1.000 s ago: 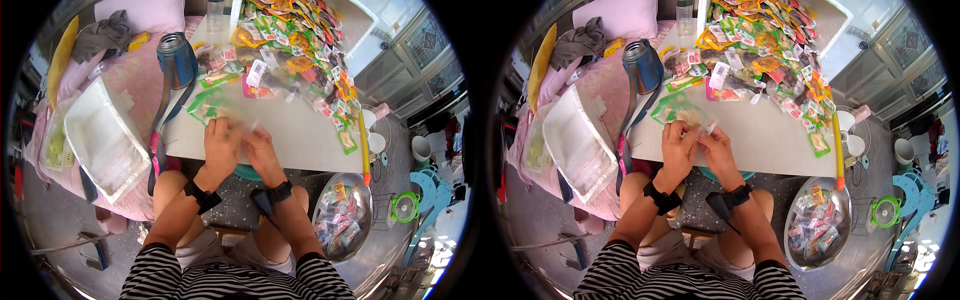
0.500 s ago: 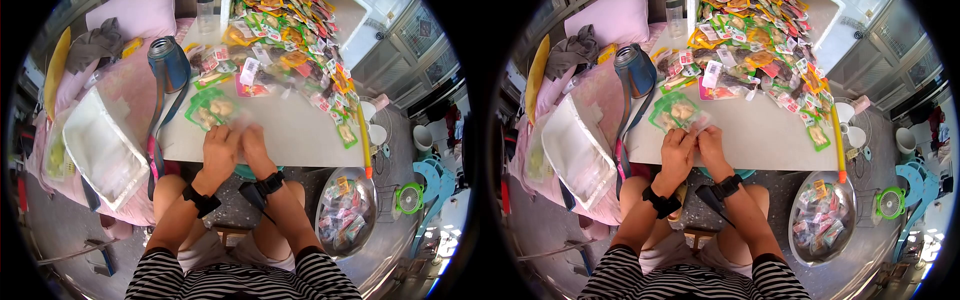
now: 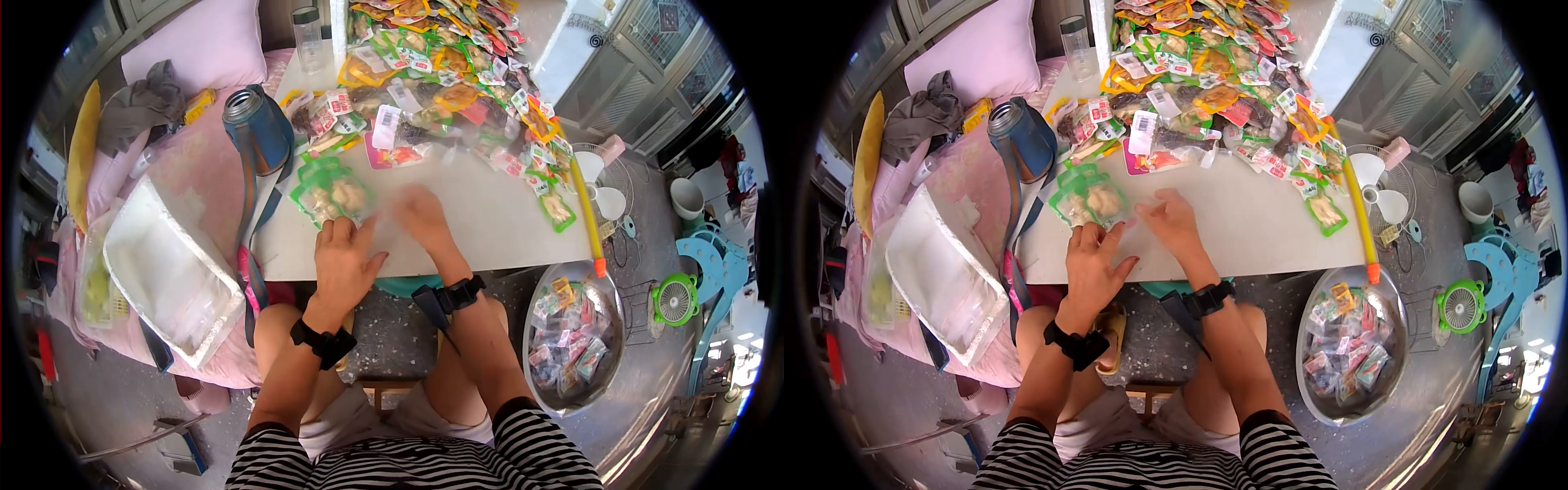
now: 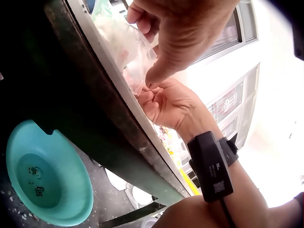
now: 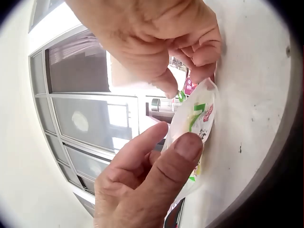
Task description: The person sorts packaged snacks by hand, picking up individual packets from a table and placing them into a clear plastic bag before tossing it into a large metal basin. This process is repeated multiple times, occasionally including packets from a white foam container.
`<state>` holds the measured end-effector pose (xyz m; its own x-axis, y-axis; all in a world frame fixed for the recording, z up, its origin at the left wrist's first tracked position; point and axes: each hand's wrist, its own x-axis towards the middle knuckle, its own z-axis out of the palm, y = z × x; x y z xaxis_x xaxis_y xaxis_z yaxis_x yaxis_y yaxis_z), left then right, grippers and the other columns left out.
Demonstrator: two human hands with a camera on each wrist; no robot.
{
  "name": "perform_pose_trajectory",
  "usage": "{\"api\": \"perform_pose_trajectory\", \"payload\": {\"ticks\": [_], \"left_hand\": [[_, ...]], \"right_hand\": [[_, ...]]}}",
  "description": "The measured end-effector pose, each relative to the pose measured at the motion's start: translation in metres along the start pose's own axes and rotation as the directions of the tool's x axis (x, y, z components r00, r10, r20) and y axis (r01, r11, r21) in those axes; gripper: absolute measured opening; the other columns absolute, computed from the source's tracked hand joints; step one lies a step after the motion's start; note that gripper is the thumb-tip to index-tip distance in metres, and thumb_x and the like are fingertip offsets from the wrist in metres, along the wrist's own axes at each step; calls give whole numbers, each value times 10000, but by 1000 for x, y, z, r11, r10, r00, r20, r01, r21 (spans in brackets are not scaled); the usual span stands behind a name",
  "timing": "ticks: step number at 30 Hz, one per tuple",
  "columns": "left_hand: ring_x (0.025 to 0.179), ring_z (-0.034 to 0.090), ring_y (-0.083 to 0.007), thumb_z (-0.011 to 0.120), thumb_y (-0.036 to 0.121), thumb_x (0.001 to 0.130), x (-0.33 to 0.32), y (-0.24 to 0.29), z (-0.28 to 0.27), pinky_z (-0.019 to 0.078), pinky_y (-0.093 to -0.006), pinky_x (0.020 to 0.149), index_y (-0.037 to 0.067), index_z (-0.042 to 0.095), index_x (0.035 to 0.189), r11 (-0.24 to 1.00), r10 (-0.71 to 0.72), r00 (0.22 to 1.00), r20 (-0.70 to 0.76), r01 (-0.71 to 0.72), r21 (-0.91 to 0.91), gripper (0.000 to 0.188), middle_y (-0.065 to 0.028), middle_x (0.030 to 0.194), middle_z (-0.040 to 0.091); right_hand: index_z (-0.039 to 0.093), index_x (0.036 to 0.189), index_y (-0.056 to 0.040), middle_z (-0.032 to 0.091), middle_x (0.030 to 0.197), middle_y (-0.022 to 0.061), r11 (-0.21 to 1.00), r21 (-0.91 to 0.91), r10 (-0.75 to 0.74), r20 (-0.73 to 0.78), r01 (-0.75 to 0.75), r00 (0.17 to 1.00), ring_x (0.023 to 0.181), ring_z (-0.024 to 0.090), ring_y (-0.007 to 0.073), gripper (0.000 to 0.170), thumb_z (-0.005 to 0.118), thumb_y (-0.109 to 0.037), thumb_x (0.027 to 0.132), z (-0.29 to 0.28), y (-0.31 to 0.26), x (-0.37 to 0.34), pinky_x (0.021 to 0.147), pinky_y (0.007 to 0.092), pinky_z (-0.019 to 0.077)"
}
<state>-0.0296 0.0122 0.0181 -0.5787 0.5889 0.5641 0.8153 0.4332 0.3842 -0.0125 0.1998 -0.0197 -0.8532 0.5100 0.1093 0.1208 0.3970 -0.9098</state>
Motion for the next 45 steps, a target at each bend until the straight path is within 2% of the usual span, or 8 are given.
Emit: {"api": "perform_pose_trajectory", "payload": {"ticks": [13, 19, 22, 29, 35, 38, 41, 45], "left_hand": [[860, 530, -311, 807, 151, 640, -11, -11, 19, 457, -420, 748, 109, 658, 1137, 996, -45, 995, 92, 38, 76, 521, -112, 906, 522], [912, 546, -320, 781, 139, 674, -23, -12, 10, 459, -438, 761, 123, 657, 1132, 1000, -14, 996, 85, 13, 8, 475, -108, 924, 539], [892, 550, -326, 743, 57, 676, -31, -3, -12, 457, -432, 740, 88, 663, 1048, 997, 72, 997, 42, -72, -6, 383, -109, 898, 544], [738, 551, -317, 655, -42, 745, -31, 40, -78, 446, -402, 639, 1, 664, 864, 954, 140, 973, -186, -183, -239, 128, -131, 765, 549], [631, 529, -187, 630, -35, 822, -22, 97, -162, 388, -294, 560, -40, 662, 880, 907, 238, 969, 62, -199, -372, 67, -88, 726, 548], [639, 523, -164, 626, -36, 829, -36, 121, -184, 379, -286, 554, -45, 664, 885, 828, 230, 949, 217, -74, -556, 69, -76, 715, 552], [640, 519, -147, 630, -28, 839, -52, 138, -189, 385, -270, 569, -42, 668, 888, 818, 233, 943, 236, -59, -572, 63, -68, 716, 559], [604, 535, -179, 638, -13, 825, -76, 144, -175, 398, -281, 552, -28, 657, 893, 795, 220, 953, 211, -49, -605, 72, -96, 714, 579]], "right_hand": [[555, 1119, -40, 665, 862, 166, 845, -481, -297, -61, 233, 953, 823, 631, 402, 376, 666, -210, 802, 31, 4, -32, 738, 472, 508], [583, 1068, 12, 628, 734, 120, 985, -97, -149, -52, 143, 987, 645, 622, 234, 338, 685, -148, 789, 16, 8, -39, 589, 369, 516], [611, 977, 3, 578, 693, 34, 818, 477, 248, 213, -322, 945, 596, 553, 116, 224, 682, -87, 784, -16, -27, -57, 529, 281, 482], [585, 1065, 40, 563, 738, 34, 665, 705, 14, 320, -248, 947, 591, 524, 105, 285, 696, -91, 838, -71, -81, -108, 501, 267, 481], [626, 1106, -12, 591, 783, 18, 970, 243, -59, 313, -20, 948, 638, 537, 103, 335, 723, -204, 850, -134, -151, -177, 542, 252, 473], [644, 1141, -57, 630, 850, 22, 865, 207, -489, 137, 458, 862, 734, 582, 126, 402, 765, -264, 819, -141, -152, -205, 614, 252, 485], [660, 1150, -99, 660, 916, 25, 893, 342, -411, 362, 291, 836, 814, 602, 140, 459, 810, -297, 764, -141, -160, -245, 670, 260, 494], [659, 1085, -67, 657, 914, 74, 923, 21, -377, 241, 383, 894, 809, 620, 173, 360, 793, -160, 764, -132, -152, -287, 722, 314, 505]]}}
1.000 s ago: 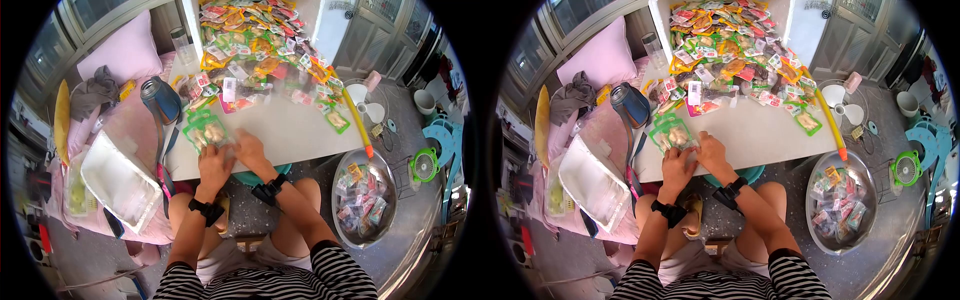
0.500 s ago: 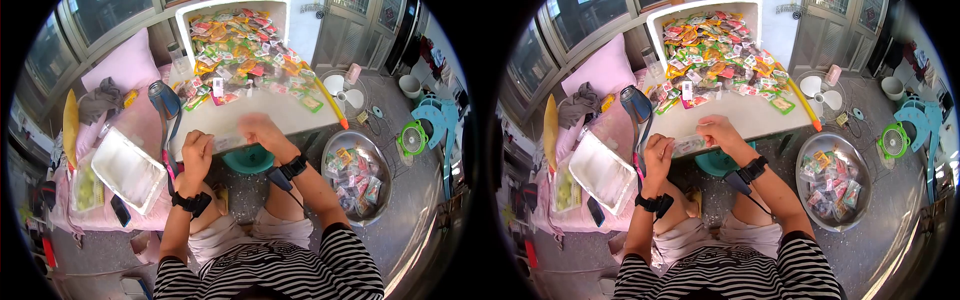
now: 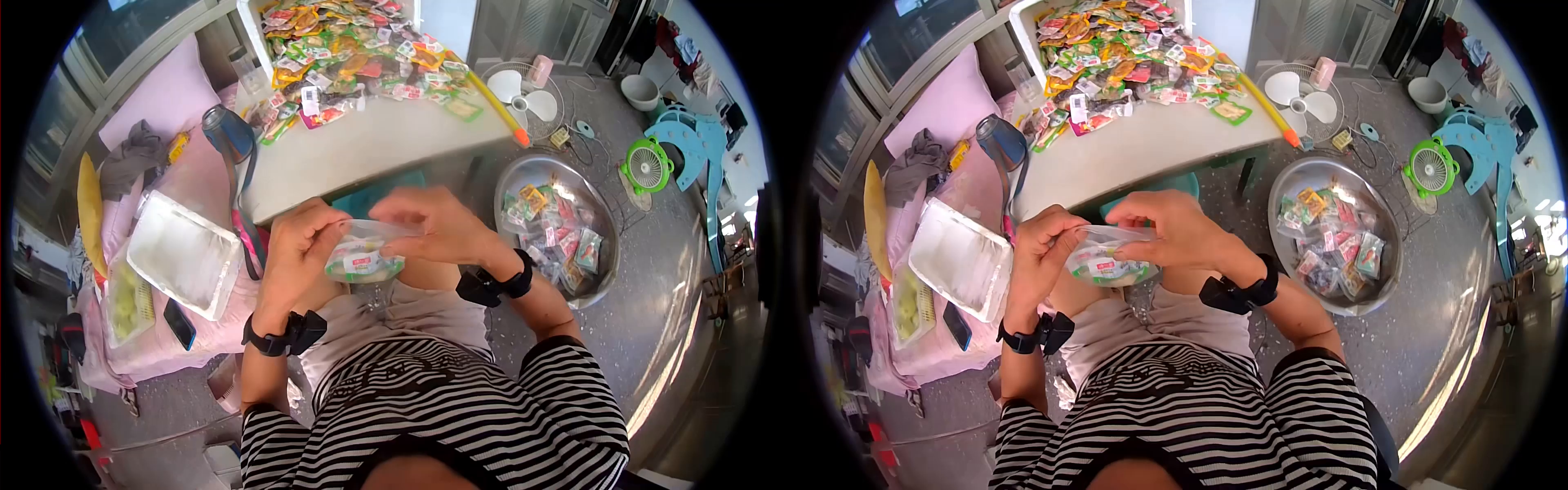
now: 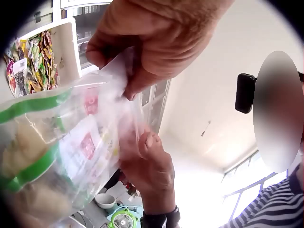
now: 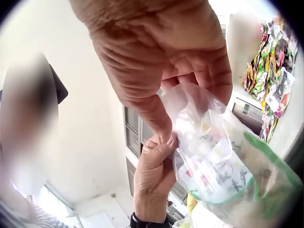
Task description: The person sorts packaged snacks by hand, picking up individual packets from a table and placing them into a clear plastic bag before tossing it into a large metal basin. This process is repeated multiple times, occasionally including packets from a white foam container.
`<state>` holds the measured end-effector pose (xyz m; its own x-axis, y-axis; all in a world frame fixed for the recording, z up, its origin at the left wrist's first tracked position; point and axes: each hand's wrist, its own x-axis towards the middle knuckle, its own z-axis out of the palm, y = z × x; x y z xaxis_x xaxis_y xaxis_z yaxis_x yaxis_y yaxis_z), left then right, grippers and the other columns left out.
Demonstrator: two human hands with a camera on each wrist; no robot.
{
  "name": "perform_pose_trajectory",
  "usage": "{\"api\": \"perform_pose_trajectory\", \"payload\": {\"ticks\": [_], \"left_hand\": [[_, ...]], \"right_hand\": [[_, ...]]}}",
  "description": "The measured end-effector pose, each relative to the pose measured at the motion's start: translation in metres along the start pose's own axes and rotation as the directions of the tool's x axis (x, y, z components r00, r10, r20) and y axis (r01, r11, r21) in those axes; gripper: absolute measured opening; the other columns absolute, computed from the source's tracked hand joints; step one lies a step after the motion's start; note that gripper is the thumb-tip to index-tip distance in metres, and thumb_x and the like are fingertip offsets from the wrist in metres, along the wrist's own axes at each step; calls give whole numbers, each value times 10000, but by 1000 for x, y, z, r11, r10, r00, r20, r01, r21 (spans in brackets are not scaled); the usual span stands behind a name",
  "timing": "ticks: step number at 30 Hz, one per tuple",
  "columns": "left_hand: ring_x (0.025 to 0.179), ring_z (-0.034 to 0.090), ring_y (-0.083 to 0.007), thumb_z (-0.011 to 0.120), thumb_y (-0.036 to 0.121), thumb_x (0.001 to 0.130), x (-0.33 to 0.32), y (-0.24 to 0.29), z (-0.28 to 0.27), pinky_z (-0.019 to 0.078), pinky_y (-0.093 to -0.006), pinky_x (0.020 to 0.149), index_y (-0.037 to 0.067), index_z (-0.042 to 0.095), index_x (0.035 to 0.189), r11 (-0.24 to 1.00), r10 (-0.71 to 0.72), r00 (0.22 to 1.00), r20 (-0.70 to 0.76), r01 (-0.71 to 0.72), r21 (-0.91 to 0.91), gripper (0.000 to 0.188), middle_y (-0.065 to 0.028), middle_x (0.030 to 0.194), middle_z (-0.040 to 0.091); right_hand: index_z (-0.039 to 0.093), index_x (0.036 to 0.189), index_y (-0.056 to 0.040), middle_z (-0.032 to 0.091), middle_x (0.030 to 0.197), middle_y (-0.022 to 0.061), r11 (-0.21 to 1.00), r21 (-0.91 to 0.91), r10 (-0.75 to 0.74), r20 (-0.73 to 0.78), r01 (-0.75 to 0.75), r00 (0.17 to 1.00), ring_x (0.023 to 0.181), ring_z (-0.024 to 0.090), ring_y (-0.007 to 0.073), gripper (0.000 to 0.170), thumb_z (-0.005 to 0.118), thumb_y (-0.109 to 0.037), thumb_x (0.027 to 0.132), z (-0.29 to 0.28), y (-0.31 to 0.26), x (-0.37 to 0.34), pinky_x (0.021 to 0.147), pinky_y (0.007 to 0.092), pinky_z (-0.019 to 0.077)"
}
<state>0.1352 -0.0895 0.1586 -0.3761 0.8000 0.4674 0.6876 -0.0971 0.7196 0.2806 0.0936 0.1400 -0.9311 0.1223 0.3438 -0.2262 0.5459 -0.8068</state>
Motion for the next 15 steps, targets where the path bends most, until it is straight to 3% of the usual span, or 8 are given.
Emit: {"api": "perform_pose_trajectory", "payload": {"ticks": [3, 6, 9, 13, 15], "left_hand": [[621, 544, -181, 630, -29, 827, -8, 5, 18, 399, -276, 554, -32, 632, 874, 999, -39, 999, -10, 39, 0, 47, -102, 712, 585], [617, 525, -181, 637, -47, 810, -13, 10, 34, 397, -279, 548, -29, 620, 871, 997, 52, 998, 38, -54, 58, 65, -99, 728, 569], [629, 508, -193, 675, -11, 767, -14, 20, 35, 386, -299, 567, -10, 633, 858, 995, 48, 987, 155, -61, 78, 100, -91, 730, 551], [667, 520, -161, 659, -63, 771, -23, 10, 46, 397, -278, 585, -38, 637, 887, 972, 154, 963, 220, -188, 143, 121, -91, 786, 549], [684, 529, -193, 646, -58, 772, -24, 12, 52, 404, -298, 592, -45, 622, 861, 955, 209, 953, 217, -247, 165, 93, -104, 777, 544]], "right_hand": [[654, 986, -53, 612, 803, 112, 916, -353, -254, -144, 190, 957, 720, 595, 271, 189, 710, -97, 811, 17, 17, -19, 623, 362, 468], [624, 879, -50, 550, 704, 134, 943, -279, -253, -252, 181, 934, 655, 535, 346, 48, 643, -62, 836, 23, 24, -39, 569, 415, 412], [598, 823, -50, 528, 654, 142, 953, -244, -242, -262, 179, 934, 618, 522, 349, 46, 634, -68, 846, 17, 18, -49, 545, 433, 384], [596, 811, -55, 552, 657, 139, 963, -207, -225, -266, 173, 937, 659, 566, 347, 53, 638, -72, 839, 15, 14, -63, 561, 424, 427], [594, 817, -53, 566, 663, 130, 960, -218, -226, -240, 174, 944, 663, 579, 341, 67, 648, -91, 831, 12, 10, -71, 561, 421, 438]]}}
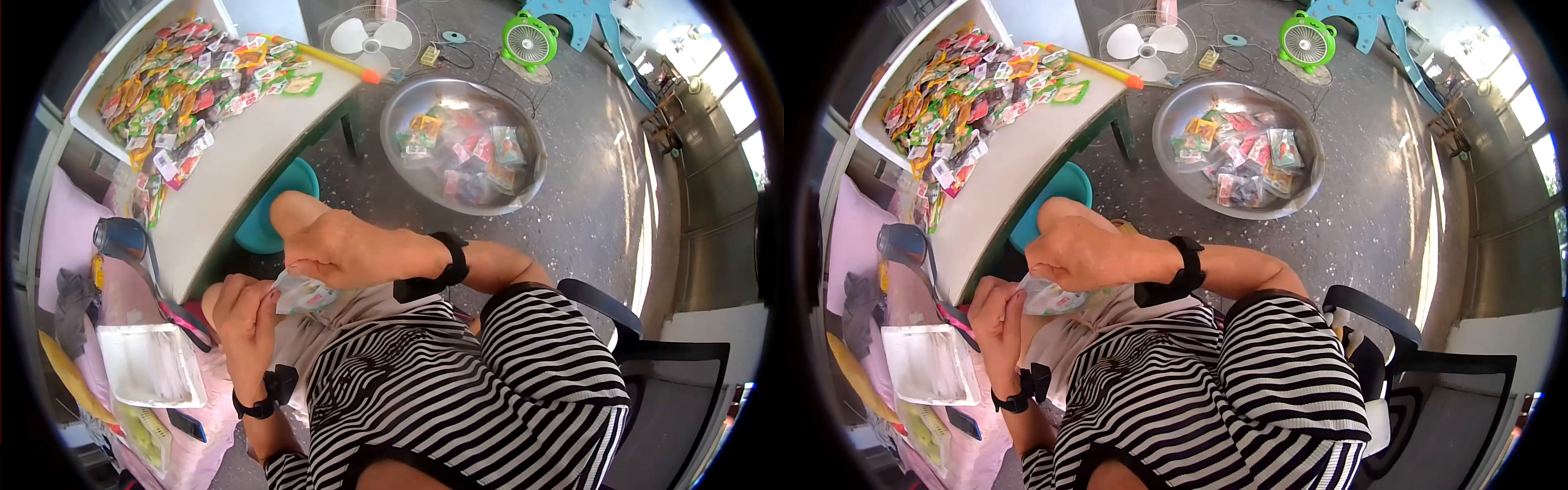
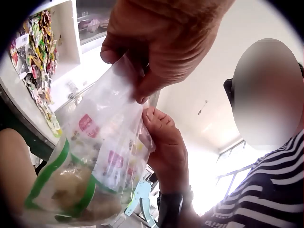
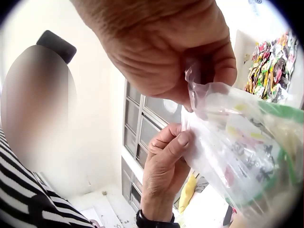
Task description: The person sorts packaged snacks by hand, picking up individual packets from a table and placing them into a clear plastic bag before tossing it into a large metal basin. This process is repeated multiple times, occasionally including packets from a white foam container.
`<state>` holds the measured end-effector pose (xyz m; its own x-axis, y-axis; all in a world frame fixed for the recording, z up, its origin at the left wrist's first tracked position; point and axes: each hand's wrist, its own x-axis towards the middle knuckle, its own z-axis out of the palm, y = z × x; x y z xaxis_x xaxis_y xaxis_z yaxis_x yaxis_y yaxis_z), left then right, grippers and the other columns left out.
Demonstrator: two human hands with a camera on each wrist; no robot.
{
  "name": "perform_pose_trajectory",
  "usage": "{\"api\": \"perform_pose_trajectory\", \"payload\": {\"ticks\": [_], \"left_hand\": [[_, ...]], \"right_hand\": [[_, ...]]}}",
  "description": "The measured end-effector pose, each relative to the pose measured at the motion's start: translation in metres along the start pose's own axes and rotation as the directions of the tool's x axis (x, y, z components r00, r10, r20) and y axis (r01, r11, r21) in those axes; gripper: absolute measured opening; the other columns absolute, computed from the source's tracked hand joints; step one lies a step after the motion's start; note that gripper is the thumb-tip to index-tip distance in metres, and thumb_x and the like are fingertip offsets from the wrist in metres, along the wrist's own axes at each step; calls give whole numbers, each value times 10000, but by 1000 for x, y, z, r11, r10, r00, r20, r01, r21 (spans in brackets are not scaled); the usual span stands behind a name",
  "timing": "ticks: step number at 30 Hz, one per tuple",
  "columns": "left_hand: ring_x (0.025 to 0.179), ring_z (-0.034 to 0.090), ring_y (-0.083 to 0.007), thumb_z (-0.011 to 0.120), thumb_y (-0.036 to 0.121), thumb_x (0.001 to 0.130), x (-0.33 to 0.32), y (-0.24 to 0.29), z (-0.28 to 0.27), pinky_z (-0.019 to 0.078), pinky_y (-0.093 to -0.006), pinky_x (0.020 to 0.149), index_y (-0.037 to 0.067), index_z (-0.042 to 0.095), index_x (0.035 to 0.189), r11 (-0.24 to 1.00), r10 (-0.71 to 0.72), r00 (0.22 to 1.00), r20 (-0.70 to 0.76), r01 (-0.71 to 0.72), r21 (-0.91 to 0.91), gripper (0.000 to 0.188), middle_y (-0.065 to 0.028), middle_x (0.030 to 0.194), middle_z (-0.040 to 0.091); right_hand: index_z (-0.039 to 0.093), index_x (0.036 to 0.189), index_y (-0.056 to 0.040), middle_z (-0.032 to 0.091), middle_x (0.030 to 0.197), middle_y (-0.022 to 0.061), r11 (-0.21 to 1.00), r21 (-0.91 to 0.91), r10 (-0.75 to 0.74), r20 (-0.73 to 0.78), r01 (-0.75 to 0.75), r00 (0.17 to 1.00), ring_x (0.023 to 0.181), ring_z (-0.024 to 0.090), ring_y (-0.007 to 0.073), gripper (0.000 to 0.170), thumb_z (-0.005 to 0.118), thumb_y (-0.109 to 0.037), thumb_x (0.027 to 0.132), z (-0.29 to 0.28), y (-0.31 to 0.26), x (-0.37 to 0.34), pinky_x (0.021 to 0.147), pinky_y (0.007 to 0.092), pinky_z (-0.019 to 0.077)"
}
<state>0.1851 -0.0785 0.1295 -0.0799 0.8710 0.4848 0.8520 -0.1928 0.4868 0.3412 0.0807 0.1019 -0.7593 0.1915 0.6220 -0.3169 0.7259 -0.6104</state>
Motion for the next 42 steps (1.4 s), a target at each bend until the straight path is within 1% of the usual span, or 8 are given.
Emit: {"api": "perform_pose_trajectory", "payload": {"ticks": [7, 10, 15, 27, 30, 34, 37, 42], "left_hand": [[660, 511, -265, 663, 11, 768, 18, 13, 10, 382, -346, 573, -26, 615, 817, 989, 136, 985, 102, -141, 44, 78, -118, 752, 535], [655, 507, -266, 677, 9, 754, 25, 12, 14, 380, -349, 562, -12, 623, 808, 989, 144, 981, 127, -145, 2, 79, -108, 732, 538], [658, 520, -246, 711, -32, 705, 30, 7, 20, 403, -326, 558, 5, 636, 800, 979, 13, 994, 109, 9, -201, 126, -84, 718, 566], [680, 532, -231, 697, -17, 729, 47, -2, 39, 419, -321, 589, 3, 624, 871, 975, 167, 975, 147, -141, -170, 161, -94, 759, 569], [703, 543, -194, 671, 0, 777, 46, -2, 41, 429, -286, 618, -4, 636, 950, 962, -71, 997, 8, 71, -265, 177, -99, 801, 575], [739, 454, -108, 635, 48, 874, 34, -27, 32, 381, -221, 662, -15, 625, 1046, 936, -162, 985, -66, 132, -326, 183, -43, 892, 518], [716, 467, -112, 655, 38, 856, 23, -38, 26, 394, -229, 654, -11, 632, 1026, 923, -231, 968, -94, 188, -335, 178, -41, 837, 537], [736, 498, -115, 661, 46, 862, -5, -60, 15, 408, -231, 676, -11, 629, 997, 903, -319, 941, -116, 264, -339, 150, -45, 850, 569]], "right_hand": [[578, 827, -38, 557, 623, 122, 963, -241, -105, 61, 117, 993, 604, 575, 328, 141, 665, -145, 798, -14, -15, -8, 540, 423, 433], [616, 741, -12, 591, 604, 160, 975, -214, 100, 187, -58, 977, 618, 603, 347, 191, 645, -185, 818, -8, -16, -11, 573, 429, 452], [602, 785, -6, 565, 609, 184, 996, -84, 51, 174, -36, 983, 583, 561, 385, 150, 639, -147, 820, -24, -5, -20, 548, 449, 432], [611, 824, -14, 605, 710, 201, 973, -48, 229, 113, -225, 967, 675, 576, 421, 135, 624, -139, 873, -41, -2, -39, 576, 454, 461], [622, 830, -13, 597, 712, 201, 951, -49, 307, 44, -305, 951, 639, 579, 392, 107, 613, -110, 875, -52, 5, -38, 570, 422, 464], [655, 858, -14, 610, 662, 151, 894, 3, 445, -129, -448, 886, 531, 561, 231, 118, 598, -110, 895, -80, 23, -43, 540, 334, 448], [673, 873, -5, 612, 626, 59, 744, 53, 659, -221, -666, 719, 539, 507, 101, 170, 597, -151, 916, -108, 28, -48, 528, 276, 427], [643, 762, 33, 561, 572, 28, 635, 80, 703, -473, -768, 532, 519, 556, 79, 216, 587, -123, 900, -139, 70, -60, 486, 278, 434]]}}
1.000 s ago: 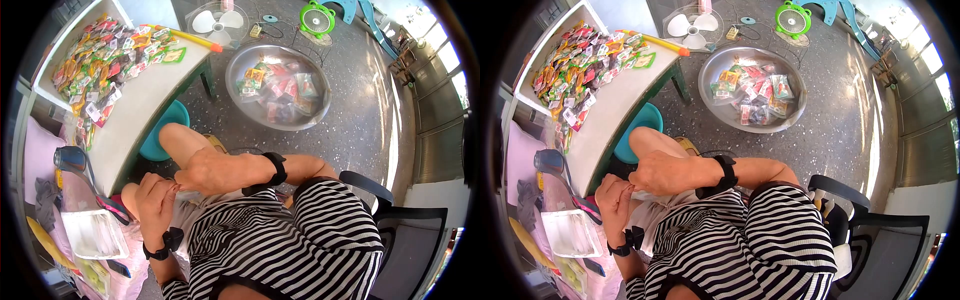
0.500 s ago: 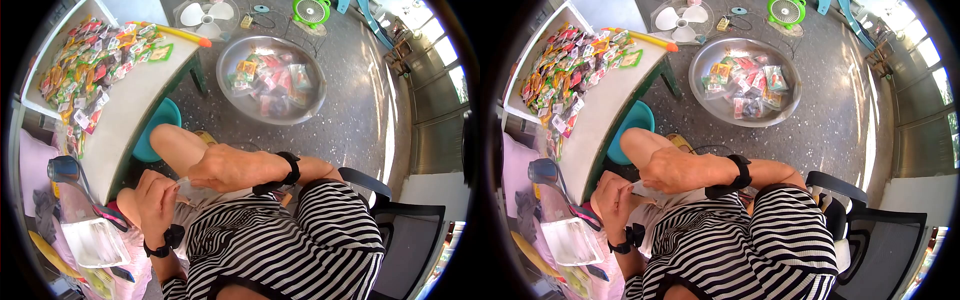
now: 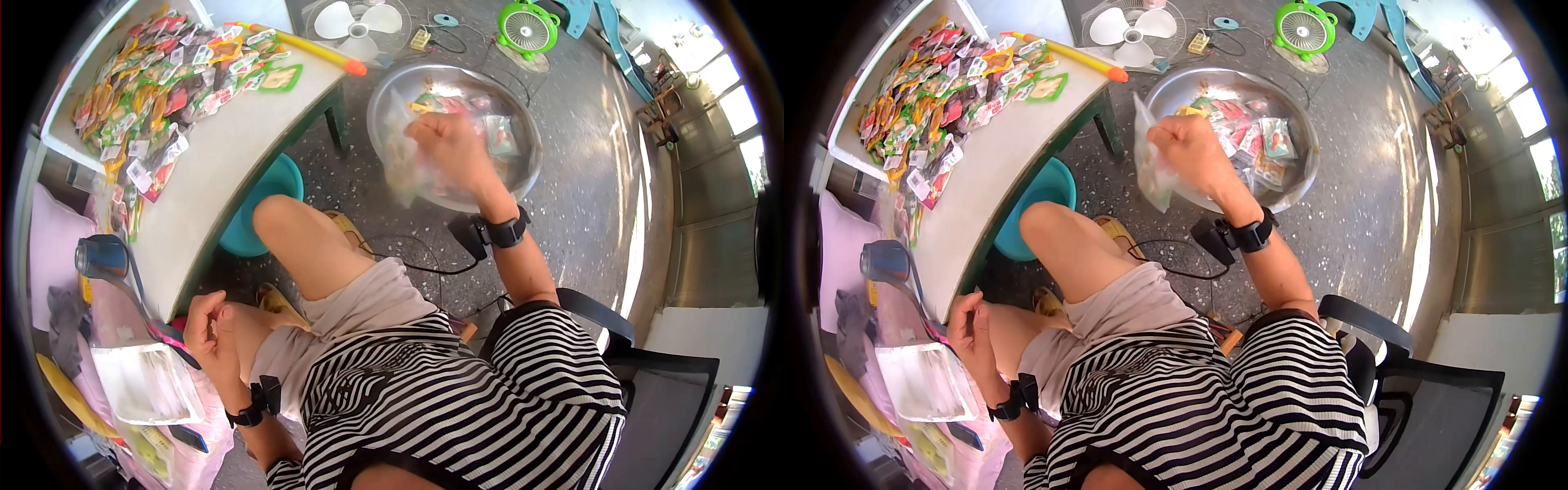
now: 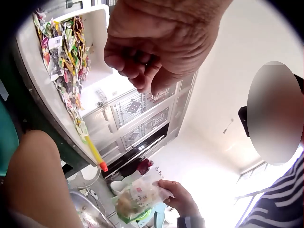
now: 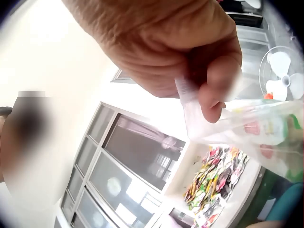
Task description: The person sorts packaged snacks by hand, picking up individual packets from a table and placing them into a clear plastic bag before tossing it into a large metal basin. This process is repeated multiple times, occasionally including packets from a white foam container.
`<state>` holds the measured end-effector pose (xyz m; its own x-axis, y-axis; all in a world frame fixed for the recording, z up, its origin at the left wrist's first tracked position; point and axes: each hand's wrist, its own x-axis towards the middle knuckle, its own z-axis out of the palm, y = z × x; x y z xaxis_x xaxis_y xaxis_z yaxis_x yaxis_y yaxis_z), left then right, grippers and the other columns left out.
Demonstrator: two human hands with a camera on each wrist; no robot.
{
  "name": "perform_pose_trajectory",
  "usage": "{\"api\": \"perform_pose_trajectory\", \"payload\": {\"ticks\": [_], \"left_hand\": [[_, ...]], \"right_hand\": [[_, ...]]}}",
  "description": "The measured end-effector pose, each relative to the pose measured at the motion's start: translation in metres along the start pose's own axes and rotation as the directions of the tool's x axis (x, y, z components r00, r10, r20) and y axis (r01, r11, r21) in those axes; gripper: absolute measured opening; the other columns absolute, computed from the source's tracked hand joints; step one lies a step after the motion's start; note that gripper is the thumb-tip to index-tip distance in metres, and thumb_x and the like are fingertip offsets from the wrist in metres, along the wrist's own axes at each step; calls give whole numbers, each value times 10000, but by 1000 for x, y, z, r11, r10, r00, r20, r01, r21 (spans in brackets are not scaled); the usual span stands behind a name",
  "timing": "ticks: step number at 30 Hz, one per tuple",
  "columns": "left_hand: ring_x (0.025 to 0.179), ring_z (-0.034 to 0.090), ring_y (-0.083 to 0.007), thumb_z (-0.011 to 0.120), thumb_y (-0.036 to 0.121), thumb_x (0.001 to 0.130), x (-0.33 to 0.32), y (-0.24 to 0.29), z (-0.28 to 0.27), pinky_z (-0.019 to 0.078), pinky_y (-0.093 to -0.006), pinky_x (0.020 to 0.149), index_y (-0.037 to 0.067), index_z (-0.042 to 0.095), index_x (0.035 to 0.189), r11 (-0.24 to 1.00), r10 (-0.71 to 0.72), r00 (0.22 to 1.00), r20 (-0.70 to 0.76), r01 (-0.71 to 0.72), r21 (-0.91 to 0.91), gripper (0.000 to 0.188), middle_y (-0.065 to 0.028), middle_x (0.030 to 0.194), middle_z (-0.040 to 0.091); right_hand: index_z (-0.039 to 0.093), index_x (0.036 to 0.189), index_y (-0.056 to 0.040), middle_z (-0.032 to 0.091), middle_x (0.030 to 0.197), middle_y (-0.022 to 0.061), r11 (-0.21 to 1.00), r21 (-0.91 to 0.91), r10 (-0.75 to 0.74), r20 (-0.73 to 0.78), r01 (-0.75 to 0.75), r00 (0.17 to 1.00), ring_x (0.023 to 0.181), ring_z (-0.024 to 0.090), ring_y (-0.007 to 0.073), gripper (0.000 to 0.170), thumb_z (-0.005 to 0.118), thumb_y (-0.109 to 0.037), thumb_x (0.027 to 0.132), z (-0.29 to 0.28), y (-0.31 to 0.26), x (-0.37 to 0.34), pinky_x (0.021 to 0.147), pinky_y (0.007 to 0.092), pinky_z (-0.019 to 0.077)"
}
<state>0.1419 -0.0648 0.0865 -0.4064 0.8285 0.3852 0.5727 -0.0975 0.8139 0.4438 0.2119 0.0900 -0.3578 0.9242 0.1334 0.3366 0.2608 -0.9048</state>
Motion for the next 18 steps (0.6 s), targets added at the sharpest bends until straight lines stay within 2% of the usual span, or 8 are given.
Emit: {"api": "perform_pose_trajectory", "payload": {"ticks": [4, 7, 10, 11, 14, 15, 17, 18], "left_hand": [[776, 519, -116, 645, 59, 886, -11, -12, -13, 417, -225, 705, -16, 622, 982, 1000, -26, 998, -49, 26, 8, 124, -46, 882, 581], [794, 522, -107, 637, 70, 902, -18, -15, -24, 420, -218, 719, -26, 619, 986, 997, -69, 995, -76, 72, 35, 130, -40, 893, 583], [801, 515, -90, 629, 79, 919, -27, -18, -35, 414, -206, 721, -35, 619, 993, 989, -141, 979, -145, 147, 32, 137, -28, 901, 582], [801, 511, -83, 626, 82, 924, -32, -19, -38, 411, -201, 721, -38, 619, 994, 984, -168, 970, -175, 174, 22, 139, -23, 904, 582], [793, 498, -70, 617, 75, 934, -50, -38, -57, 401, -192, 715, -36, 624, 997, 954, -293, 934, -206, 301, 9, 128, -7, 899, 572], [788, 494, -68, 615, 68, 933, -54, -41, -59, 399, -190, 711, -36, 624, 996, 950, -303, 929, -215, 311, 7, 122, -6, 894, 568], [777, 486, -65, 611, 54, 932, -61, -45, -64, 394, -186, 704, -35, 624, 995, 942, -325, 917, -231, 335, 6, 110, -4, 884, 559], [777, 486, -64, 610, 51, 931, -64, -46, -66, 394, -185, 703, -36, 624, 995, 940, -329, 917, -226, 341, 14, 108, -3, 881, 556]], "right_hand": [[671, 780, 31, 599, 592, 33, 999, -17, 47, -141, -49, 989, 490, 567, 98, 229, 598, -152, 897, -6, 57, 53, 453, 260, 455], [715, 920, 11, 658, 666, 52, 987, 135, 109, -161, -88, 981, 559, 599, 105, 223, 586, -171, 915, -12, 103, 96, 522, 255, 478], [712, 907, 25, 651, 662, 57, 971, 220, 164, -301, -99, 939, 576, 607, 119, 223, 590, -161, 915, -14, 161, 124, 525, 268, 492], [675, 821, 51, 614, 611, 70, 946, 323, 145, -349, -27, 926, 485, 592, 146, 250, 600, -177, 889, -11, 183, 119, 439, 286, 500], [662, 788, 38, 673, 696, 137, 954, -288, 32, -156, -77, 987, 545, 655, 214, 226, 565, -141, 886, -13, 316, 113, 461, 333, 540], [668, 768, 22, 691, 718, 145, 782, -624, 36, 21, -15, 999, 577, 676, 218, 212, 551, -111, 885, -14, 318, 79, 474, 335, 549], [691, 743, -24, 721, 750, 97, 460, -885, 216, 184, 67, 959, 594, 689, 183, 177, 579, -96, 860, -4, 319, 26, 472, 305, 544], [685, 770, -18, 720, 760, 112, 643, -758, 380, 186, -114, 906, 594, 688, 194, 178, 560, -98, 868, -2, 333, 9, 465, 314, 543]]}}
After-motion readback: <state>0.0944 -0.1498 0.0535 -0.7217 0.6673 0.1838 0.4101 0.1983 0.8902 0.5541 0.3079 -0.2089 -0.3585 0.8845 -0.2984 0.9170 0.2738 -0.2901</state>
